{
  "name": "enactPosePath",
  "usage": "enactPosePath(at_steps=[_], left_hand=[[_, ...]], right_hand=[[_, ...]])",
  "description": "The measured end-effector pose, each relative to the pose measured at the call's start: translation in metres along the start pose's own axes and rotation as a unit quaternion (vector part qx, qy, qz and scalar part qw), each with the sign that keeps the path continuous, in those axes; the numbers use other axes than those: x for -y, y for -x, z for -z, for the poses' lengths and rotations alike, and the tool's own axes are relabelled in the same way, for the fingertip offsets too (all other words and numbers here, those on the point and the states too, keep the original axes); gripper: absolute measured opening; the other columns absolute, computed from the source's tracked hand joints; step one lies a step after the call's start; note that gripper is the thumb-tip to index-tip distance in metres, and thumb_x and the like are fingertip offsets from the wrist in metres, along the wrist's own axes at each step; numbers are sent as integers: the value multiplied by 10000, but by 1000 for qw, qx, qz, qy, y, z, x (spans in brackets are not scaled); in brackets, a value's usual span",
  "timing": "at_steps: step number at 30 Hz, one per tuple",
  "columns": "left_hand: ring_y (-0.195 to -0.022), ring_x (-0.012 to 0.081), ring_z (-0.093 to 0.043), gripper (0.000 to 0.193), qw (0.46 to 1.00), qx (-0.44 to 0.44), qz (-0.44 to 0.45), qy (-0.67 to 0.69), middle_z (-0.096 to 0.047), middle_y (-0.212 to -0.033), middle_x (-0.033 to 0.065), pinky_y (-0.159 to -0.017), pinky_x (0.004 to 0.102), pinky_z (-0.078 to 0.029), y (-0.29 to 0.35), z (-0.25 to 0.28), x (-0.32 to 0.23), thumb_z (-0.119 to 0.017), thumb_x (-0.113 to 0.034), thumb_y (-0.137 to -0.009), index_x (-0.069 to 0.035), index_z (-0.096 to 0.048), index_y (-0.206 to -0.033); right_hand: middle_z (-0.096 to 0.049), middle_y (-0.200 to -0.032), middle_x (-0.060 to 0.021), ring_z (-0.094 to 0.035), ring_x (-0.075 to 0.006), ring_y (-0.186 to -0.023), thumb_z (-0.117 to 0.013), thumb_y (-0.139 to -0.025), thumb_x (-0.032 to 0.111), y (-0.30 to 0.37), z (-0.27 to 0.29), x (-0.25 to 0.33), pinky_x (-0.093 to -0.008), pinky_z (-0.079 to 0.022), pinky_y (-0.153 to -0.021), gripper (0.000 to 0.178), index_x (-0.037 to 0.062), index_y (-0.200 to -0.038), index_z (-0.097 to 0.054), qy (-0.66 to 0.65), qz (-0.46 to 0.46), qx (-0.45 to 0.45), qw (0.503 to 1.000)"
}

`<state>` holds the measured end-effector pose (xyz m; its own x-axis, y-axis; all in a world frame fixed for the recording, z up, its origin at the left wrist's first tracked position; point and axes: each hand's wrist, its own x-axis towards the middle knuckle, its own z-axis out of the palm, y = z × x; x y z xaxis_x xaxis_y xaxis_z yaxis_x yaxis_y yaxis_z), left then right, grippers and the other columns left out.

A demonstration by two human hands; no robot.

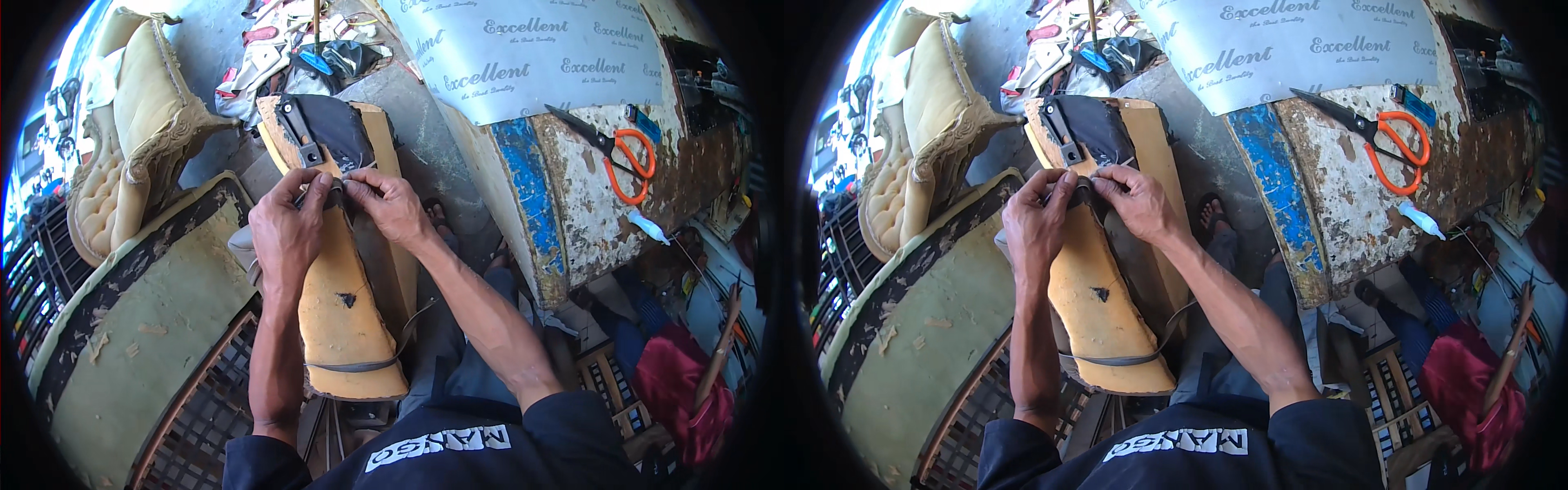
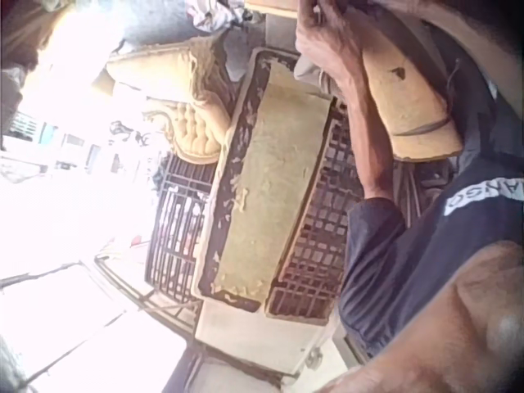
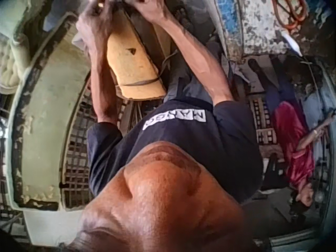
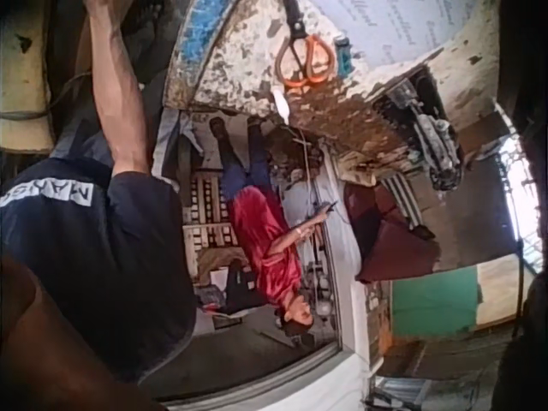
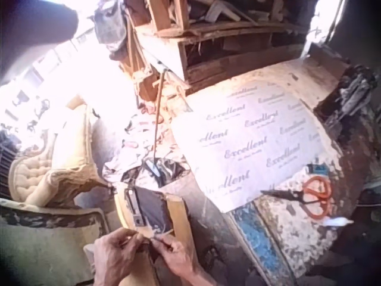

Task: The person trims excess fabric from a foam-padded chair part using shears, wraps a strip of fabric around the edge, and secures it with a pneumatic stapler.

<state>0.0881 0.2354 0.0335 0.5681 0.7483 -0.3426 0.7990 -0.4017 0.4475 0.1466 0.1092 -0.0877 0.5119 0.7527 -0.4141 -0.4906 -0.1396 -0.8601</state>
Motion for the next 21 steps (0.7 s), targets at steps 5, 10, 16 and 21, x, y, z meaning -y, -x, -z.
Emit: enactPosePath(at_steps=[5,10,16,21], left_hand=[[-748,273,-652,192,988,-115,-100,-39,-674,-854,127,-699,381,-505,12,-12,11,-769,-248,-930,-88,-786,-1034],[-766,271,-643,180,990,-103,-91,17,-657,-864,114,-718,375,-508,14,-16,8,-777,-226,-922,-72,-787,-1015],[-836,261,-682,150,982,-138,-132,13,-686,-905,105,-758,371,-534,13,-31,15,-779,-170,-917,-52,-777,-1009],[-897,281,-685,168,978,-139,-142,-65,-693,-979,102,-814,391,-532,10,-32,14,-734,-193,-950,-89,-776,-1076]], right_hand=[[-734,-1069,-49,-647,-91,-990,-686,-1016,179,3,-14,-11,-261,-504,-886,240,2,-1173,-724,13,2,-56,998],[-723,-1019,-107,-696,-211,-936,-714,-980,211,6,-17,-14,-323,-526,-828,240,25,-1130,-737,-20,43,-98,994],[-620,-1180,-164,-569,-391,-1144,-692,-940,190,61,-8,-4,-477,-461,-1005,395,53,-1306,-634,206,140,-211,945],[-609,-1153,-170,-648,-353,-1050,-671,-979,285,191,55,-42,-439,-538,-892,389,58,-1293,-635,234,-47,-113,964]])
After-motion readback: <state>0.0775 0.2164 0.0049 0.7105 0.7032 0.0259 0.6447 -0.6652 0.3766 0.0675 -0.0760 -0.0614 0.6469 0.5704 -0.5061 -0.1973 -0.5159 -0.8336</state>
